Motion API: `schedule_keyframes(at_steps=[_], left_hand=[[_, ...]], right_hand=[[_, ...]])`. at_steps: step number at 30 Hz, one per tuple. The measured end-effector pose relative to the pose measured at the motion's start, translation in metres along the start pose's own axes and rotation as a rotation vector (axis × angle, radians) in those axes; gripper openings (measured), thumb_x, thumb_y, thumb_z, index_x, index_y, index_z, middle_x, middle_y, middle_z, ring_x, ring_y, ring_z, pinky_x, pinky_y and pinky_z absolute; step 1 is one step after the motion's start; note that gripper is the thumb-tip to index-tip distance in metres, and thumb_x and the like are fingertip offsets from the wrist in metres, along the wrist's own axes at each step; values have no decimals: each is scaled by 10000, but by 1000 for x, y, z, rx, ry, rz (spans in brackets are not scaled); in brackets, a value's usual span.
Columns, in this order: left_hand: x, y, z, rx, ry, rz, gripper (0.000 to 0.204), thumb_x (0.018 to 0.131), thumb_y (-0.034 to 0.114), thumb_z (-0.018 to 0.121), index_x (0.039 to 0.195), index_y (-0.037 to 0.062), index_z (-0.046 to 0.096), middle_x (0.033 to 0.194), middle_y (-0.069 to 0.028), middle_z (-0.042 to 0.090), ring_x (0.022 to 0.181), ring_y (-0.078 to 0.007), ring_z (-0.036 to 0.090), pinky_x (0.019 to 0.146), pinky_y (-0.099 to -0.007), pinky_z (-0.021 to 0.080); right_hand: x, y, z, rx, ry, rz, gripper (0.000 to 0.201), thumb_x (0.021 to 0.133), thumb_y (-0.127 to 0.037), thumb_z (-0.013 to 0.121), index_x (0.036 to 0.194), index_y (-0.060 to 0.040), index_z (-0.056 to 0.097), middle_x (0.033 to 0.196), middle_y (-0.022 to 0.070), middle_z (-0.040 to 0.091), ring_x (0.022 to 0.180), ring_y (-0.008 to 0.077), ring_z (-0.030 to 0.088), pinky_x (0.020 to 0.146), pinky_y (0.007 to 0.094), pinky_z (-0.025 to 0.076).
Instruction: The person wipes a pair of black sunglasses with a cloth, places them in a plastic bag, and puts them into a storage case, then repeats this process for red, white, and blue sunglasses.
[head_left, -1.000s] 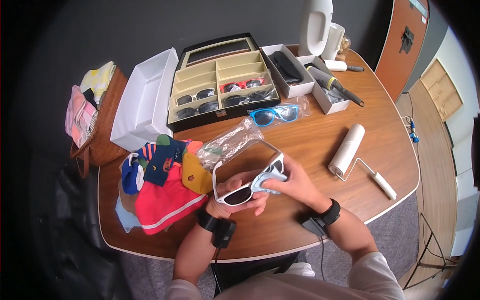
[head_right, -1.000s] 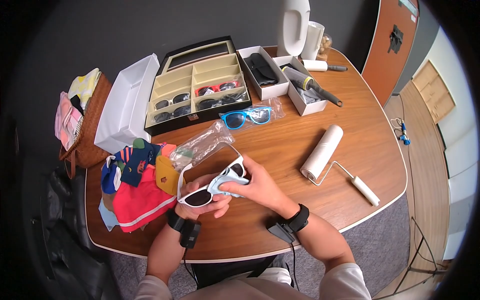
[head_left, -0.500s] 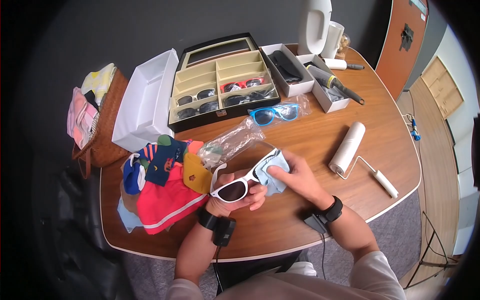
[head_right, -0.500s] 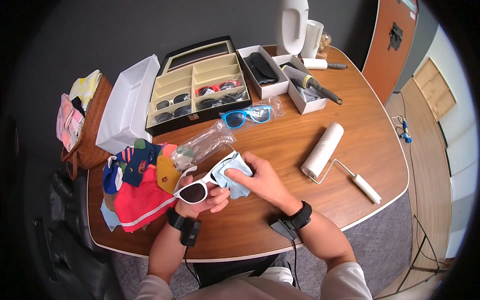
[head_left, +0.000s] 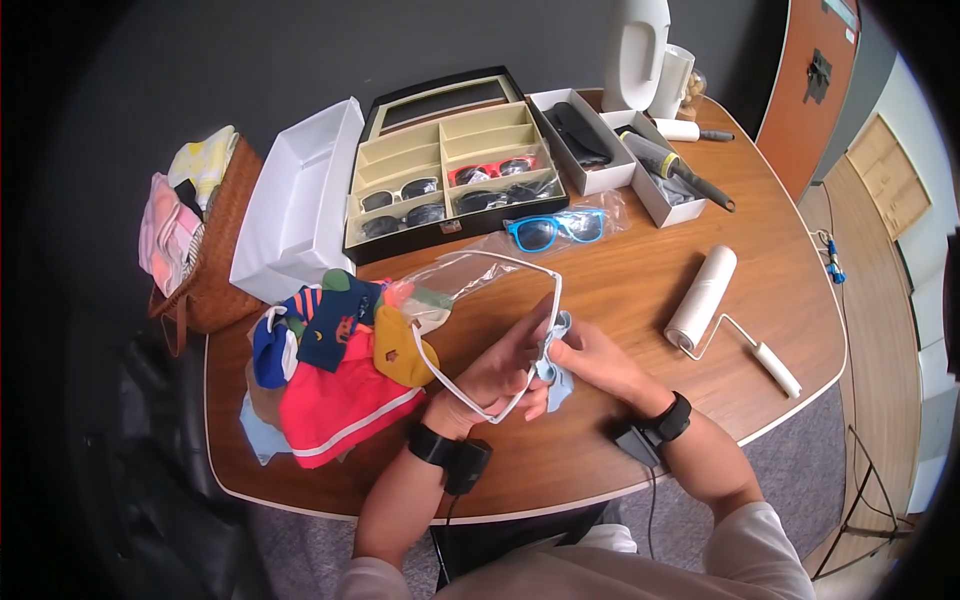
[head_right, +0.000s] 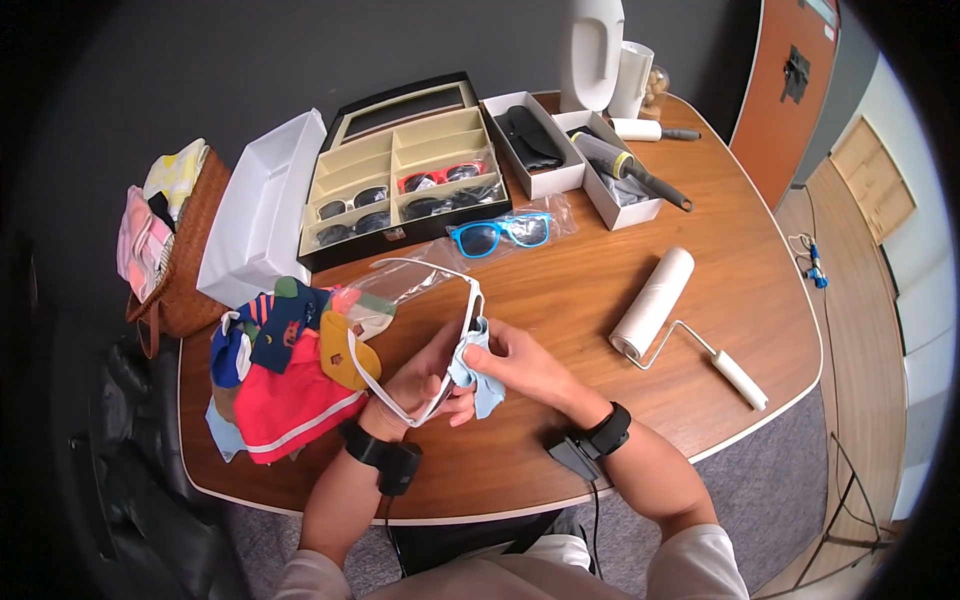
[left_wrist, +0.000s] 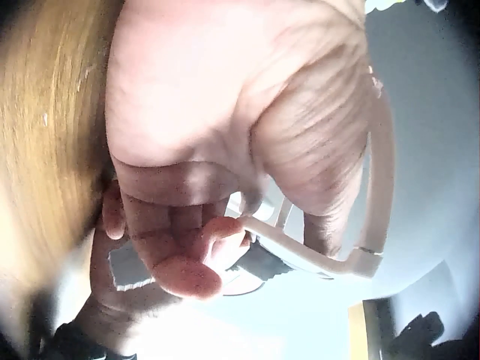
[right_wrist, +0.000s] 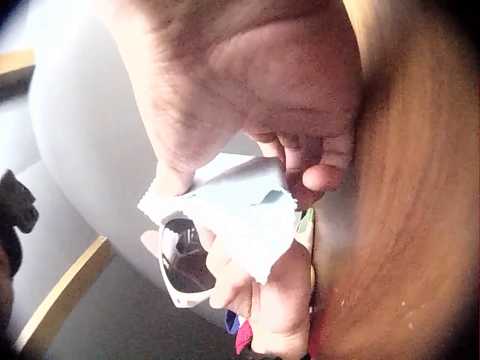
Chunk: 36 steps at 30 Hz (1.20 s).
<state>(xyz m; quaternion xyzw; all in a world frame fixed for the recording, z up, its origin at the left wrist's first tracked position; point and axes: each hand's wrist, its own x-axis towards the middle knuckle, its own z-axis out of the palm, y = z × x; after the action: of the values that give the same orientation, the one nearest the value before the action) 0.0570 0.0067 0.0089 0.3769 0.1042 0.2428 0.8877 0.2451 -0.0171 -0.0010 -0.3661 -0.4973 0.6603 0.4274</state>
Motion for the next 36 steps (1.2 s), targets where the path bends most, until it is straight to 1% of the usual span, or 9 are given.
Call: schedule_keyframes(at_steps=[3, 5, 6, 9, 12, 17, 23, 27, 36], left_hand=[[1, -1, 4, 65, 27, 65, 1226, 706, 528, 821, 1571, 184, 24, 1153, -79, 554, 697, -95, 535, 559, -263, 472], [4, -9, -10, 150, 41, 82, 1220, 717, 545, 806, 1571, 155, 27, 1189, -83, 535, 815, -106, 564, 643, -256, 487], [6, -11, -11, 170, 32, 135, 1222, 729, 574, 783, 1567, 110, 23, 1226, -90, 516, 969, -125, 559, 805, -251, 467], [8, -12, -6, 186, 54, 184, 1199, 741, 553, 785, 1564, 93, 45, 1214, -90, 525, 1023, -144, 559, 902, -261, 428], [10, -15, 4, 231, 192, 231, 1226, 691, 620, 785, 1535, 19, 129, 1074, -22, 528, 980, -104, 550, 833, -225, 455], [9, -10, 5, 288, 286, 404, 1049, 801, 401, 789, 1528, 12, 141, 1063, -34, 524, 976, -126, 557, 849, -248, 458], [13, -16, 4, 509, 527, 583, 979, 839, 168, 780, 1532, 16, 105, 1055, -66, 559, 970, -131, 579, 809, -261, 480], [15, -25, -2, 529, 668, 676, 780, 882, -16, 667, 1499, -10, 191, 1035, -93, 600, 895, -135, 612, 787, -241, 497], [15, -25, 5, 462, 563, 554, 822, 845, -46, 701, 1494, 0, 198, 1043, -119, 622, 918, -149, 627, 810, -256, 510]], right_hand=[[-9, -17, 6, 109, -137, 158, 667, 865, -472, 715, 1250, 21, 481, 1049, 95, 635, 858, 128, 631, 729, 250, 529], [-7, -9, 7, -101, -106, 76, 709, 828, -488, 750, 1256, 9, 480, 1058, 92, 623, 967, 157, 604, 863, 288, 495], [-6, -6, 6, -143, -95, 57, 720, 817, -484, 763, 1260, 6, 477, 1061, 91, 620, 990, 163, 595, 885, 296, 484], [-6, -5, 4, -162, -91, 20, 809, 779, -508, 788, 1307, -3, 441, 1062, 77, 605, 1001, 174, 579, 892, 303, 474], [-4, 3, 3, -161, -101, -42, 842, 797, -579, 732, 1328, -5, 418, 1025, 67, 596, 914, 143, 580, 787, 269, 493], [-6, -3, 9, -107, -161, 70, 839, 873, -664, 569, 1337, 11, 386, 946, 58, 581, 755, 100, 559, 603, 223, 473], [-8, 9, 4, 49, -234, 221, 709, 974, -630, 381, 1177, 29, 544, 897, 70, 614, 744, 102, 567, 628, 235, 488], [-8, 7, 12, 6, -85, 241, 729, 991, -631, 295, 1082, 22, 605, 868, 84, 653, 720, 132, 607, 620, 265, 515], [-5, 12, 10, -15, -5, 308, 735, 1019, -591, 218, 1019, 37, 598, 790, 102, 663, 532, 170, 595, 513, 289, 497]])
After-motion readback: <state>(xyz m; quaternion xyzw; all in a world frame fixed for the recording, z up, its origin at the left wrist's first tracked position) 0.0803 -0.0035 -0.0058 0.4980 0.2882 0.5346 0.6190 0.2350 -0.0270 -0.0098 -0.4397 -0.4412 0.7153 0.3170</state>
